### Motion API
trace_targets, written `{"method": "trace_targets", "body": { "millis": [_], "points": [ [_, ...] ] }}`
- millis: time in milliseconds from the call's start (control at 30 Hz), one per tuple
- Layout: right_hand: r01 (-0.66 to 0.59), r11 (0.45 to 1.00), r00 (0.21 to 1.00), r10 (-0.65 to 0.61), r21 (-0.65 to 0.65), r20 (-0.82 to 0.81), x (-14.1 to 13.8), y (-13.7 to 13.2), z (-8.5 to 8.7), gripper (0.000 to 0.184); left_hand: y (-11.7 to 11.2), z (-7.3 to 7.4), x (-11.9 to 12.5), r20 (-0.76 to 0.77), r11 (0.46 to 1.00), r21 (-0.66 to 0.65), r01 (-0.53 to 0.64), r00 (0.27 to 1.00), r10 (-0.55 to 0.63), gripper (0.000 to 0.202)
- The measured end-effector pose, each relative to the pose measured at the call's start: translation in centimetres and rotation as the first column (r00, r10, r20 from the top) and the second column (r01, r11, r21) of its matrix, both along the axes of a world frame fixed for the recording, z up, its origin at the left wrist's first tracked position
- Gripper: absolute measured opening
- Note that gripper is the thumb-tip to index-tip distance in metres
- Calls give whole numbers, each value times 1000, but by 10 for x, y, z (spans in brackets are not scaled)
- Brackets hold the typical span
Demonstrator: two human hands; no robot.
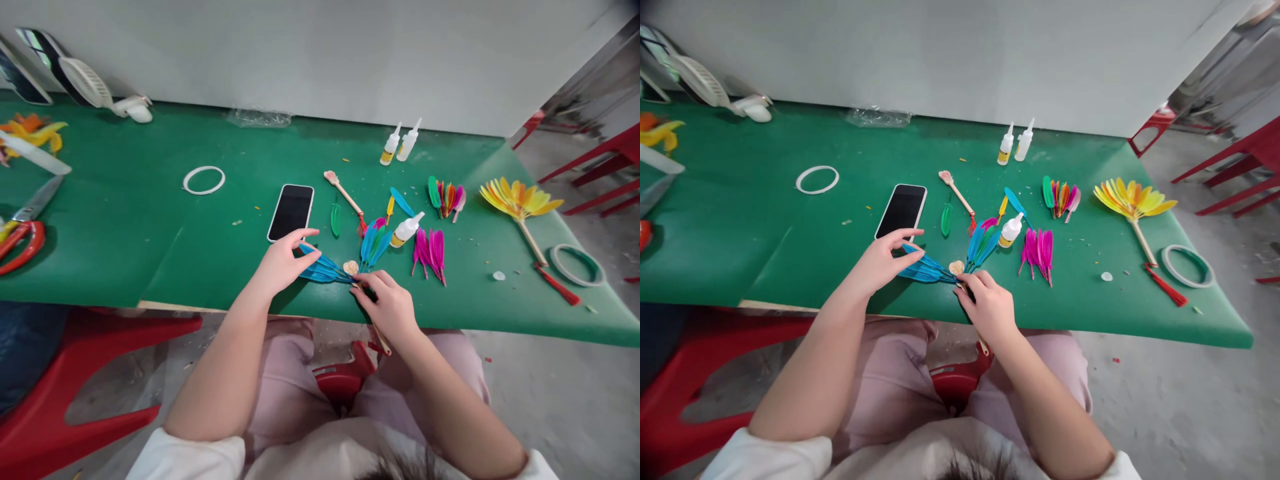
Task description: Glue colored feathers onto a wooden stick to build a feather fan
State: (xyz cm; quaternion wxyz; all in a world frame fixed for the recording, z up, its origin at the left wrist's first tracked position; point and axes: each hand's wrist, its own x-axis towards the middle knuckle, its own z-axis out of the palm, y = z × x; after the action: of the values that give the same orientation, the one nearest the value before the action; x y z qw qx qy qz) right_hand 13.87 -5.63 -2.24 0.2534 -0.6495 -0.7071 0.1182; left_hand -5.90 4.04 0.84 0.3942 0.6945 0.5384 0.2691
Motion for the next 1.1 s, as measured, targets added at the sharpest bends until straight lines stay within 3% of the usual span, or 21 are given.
{"method": "trace_targets", "body": {
  "millis": [133,233,633,867,967,1067,1100],
  "points": [
    [0,1000,1000,0,12,9,0,0,0,23,6,1,-13,118,992,-71,-100,987,108,41],
    [-4,1000,1000,4,14,11,0,0,1,23,8,1,-20,125,986,-70,-155,979,162,39],
    [1,1000,1000,-1,18,20,-2,0,1,23,6,0,-12,-14,999,-43,10,1000,-11,47],
    [-3,1000,1000,2,17,9,-1,0,2,22,5,16,-9,20,996,77,-42,999,40,38],
    [-8,1000,1000,7,26,8,0,0,2,23,15,26,-8,66,989,105,-107,993,101,38],
    [-18,999,1000,18,39,10,2,-2,2,23,43,32,0,44,965,189,-182,983,177,35],
    [-26,999,1000,25,45,16,2,-3,2,23,56,32,5,0,963,221,-155,987,159,33]
  ]
}}
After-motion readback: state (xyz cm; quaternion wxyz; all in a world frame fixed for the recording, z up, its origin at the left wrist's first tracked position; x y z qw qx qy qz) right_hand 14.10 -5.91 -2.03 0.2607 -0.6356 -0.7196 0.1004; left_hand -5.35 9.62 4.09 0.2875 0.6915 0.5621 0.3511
